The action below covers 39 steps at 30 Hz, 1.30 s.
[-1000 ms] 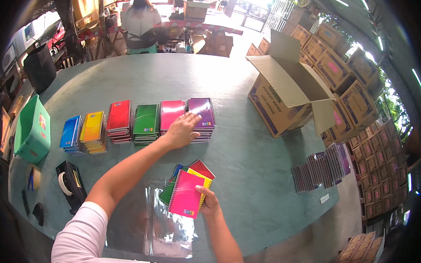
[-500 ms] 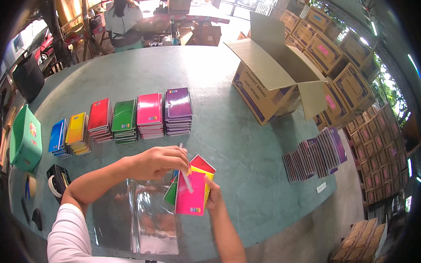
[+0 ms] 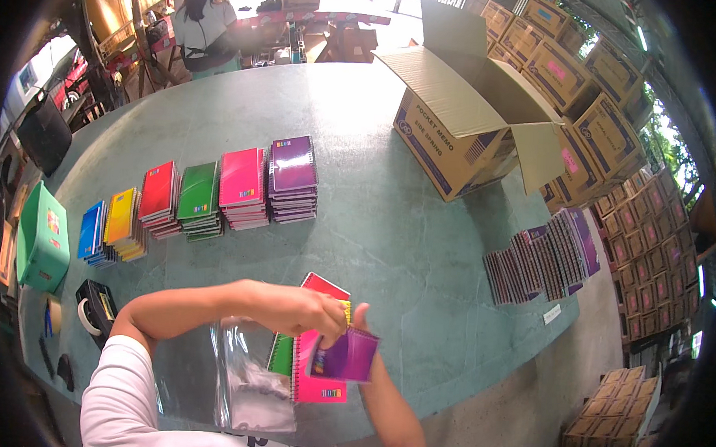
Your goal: The person gathers small colorful notebooks from various stacks, aligns them into a single pile, places the pile onto a plastic sheet, and wraps the notebooks by folding and taping the plastic sheet around them.
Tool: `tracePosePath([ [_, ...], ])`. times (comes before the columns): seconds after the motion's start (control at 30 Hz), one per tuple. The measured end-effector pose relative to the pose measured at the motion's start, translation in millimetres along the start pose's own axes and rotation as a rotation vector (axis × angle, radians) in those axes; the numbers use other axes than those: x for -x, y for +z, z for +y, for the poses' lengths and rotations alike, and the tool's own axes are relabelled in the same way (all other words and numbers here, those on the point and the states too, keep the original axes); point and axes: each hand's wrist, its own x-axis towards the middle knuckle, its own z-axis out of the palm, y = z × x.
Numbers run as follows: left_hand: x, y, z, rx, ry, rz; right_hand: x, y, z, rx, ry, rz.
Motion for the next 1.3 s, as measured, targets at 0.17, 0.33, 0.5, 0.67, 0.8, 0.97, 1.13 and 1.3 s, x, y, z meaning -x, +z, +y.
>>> tracePosePath([
  [0.17,2,12,-33,-0.087,-0.035,-0.037,9,18,5,0.237,-0.185,0.075],
  [0.33,-8,6,-43,-0.344,-0.233,-0.055,22,1,9,0.042,-0.049,0.098],
  [0.5,-8,-108,-96,-1.011,-1.092,0.587,24,22,15,0.106,0.034,0.166],
  [0.67,-5,-124,-118,-0.973,-1.202,0.525,18,33,19,0.153,-0.014,0.223],
  [0.8,18,-123,-77,-0.733,-0.743,0.886,17,11,16,0.155,-0.098,0.237],
  [0.97,74,23,10,-0.857,-0.189,0.252,16,29,34,0.093,-0.163,0.184],
  [1.13,145,117,84,-0.718,-0.529,0.12,1,53,88,0.251,0.272,0.286],
  [1.3,195,164,141,-0.476,-0.771,0.373,-32,97,137,0.442,0.578,0.294],
])
